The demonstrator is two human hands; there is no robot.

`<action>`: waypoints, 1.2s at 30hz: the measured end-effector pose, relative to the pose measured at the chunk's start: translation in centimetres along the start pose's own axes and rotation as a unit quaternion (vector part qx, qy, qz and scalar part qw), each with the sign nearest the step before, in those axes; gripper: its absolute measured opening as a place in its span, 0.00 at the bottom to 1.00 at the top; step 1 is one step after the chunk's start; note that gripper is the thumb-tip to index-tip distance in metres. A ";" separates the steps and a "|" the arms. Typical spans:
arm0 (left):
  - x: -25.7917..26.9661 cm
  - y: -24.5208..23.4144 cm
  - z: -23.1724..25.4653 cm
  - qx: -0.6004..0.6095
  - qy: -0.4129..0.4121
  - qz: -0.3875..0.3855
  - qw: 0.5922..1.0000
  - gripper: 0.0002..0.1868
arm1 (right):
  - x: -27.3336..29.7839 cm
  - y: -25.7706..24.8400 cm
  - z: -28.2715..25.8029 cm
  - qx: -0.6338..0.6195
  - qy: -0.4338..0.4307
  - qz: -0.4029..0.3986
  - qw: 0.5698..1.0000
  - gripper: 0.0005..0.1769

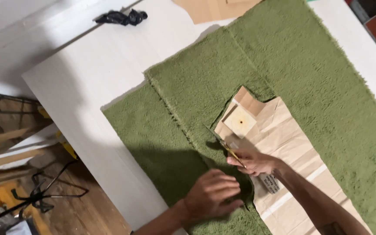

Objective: Cutting out a garment piece from green fuzzy fabric using a paper pattern and fabric shears.

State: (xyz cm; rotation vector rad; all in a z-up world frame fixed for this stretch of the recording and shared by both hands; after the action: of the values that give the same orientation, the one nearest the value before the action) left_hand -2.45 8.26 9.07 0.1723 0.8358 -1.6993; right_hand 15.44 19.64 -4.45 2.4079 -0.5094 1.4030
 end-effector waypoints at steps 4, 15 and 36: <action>-3.7 -5.5 -4.6 -0.006 -0.047 0.093 0.995 0.17 | 1.0 0.3 -0.2 0.025 -0.026 -0.011 0.999 0.34; -7.3 -3.0 -17.7 -0.289 -0.118 -0.114 0.943 0.14 | 10.4 13.4 3.5 0.266 -0.201 0.249 0.909 0.27; -17.1 -1.6 -9.5 -0.142 0.024 -0.321 0.936 0.49 | 14.6 5.3 5.0 0.160 -0.129 0.669 0.715 0.41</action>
State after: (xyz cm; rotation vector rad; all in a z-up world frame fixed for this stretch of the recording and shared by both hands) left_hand -1.43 27.72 11.71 -0.2928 1.2559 -2.1497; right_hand 23.58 10.63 6.46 2.3983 -2.6579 1.5699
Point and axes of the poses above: each hand's wrist, its own x-axis away from the middle knuckle, its own y-axis out of the palm, z = x × y, the point moved 6 cm from there along -x, towards the middle knuckle, and after that the axes turned 3 degrees about z, right-handed, at the moved point
